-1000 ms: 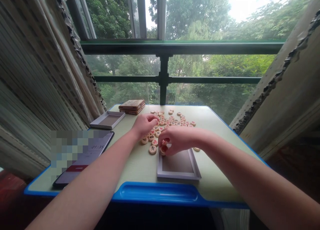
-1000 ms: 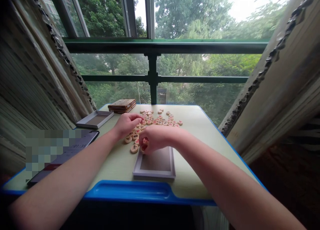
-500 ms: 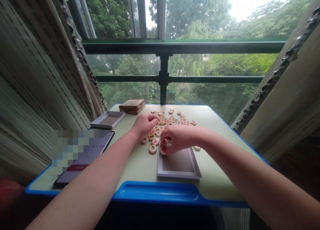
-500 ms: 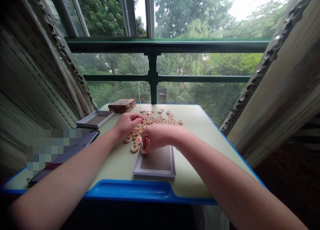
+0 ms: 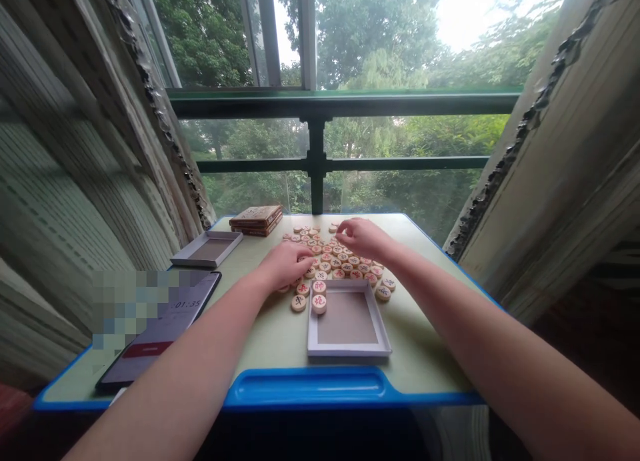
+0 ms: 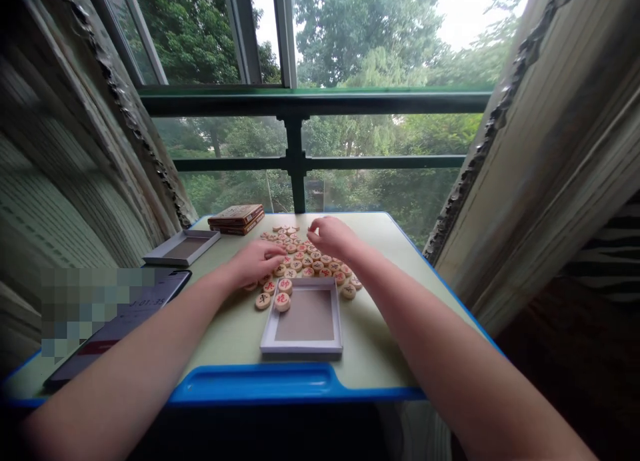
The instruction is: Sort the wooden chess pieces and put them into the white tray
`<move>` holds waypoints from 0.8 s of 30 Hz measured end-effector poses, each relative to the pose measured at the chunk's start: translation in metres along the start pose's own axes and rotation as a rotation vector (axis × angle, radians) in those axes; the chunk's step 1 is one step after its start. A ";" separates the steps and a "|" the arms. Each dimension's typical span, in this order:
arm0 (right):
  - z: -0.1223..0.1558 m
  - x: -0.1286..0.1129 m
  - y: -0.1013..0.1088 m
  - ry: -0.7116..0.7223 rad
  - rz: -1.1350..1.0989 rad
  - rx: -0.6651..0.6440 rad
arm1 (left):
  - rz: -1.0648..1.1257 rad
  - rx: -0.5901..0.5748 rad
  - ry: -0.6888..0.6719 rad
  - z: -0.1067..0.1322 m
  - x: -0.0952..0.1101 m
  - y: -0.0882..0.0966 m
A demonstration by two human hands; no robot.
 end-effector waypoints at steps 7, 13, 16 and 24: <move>-0.008 0.035 -0.009 -0.055 -0.076 -0.103 | -0.082 -0.057 0.009 -0.001 0.000 -0.004; -0.012 0.012 -0.033 0.196 0.110 -0.096 | -0.164 -0.089 0.044 -0.002 0.001 -0.006; -0.014 0.009 -0.043 0.189 0.160 -0.131 | -0.183 -0.083 0.096 -0.004 -0.005 -0.006; -0.017 0.051 -0.029 -0.150 0.170 -0.055 | -0.169 0.000 0.351 -0.005 -0.045 -0.005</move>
Point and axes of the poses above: each hand's wrist, its own z-axis away from the middle knuckle, its own y-axis out of the back of the hand, x = y × z, the point moved 6 cm from there along -z, towards the middle knuckle, and after that the axes turned 8 degrees about -x, right-handed, at the moved point
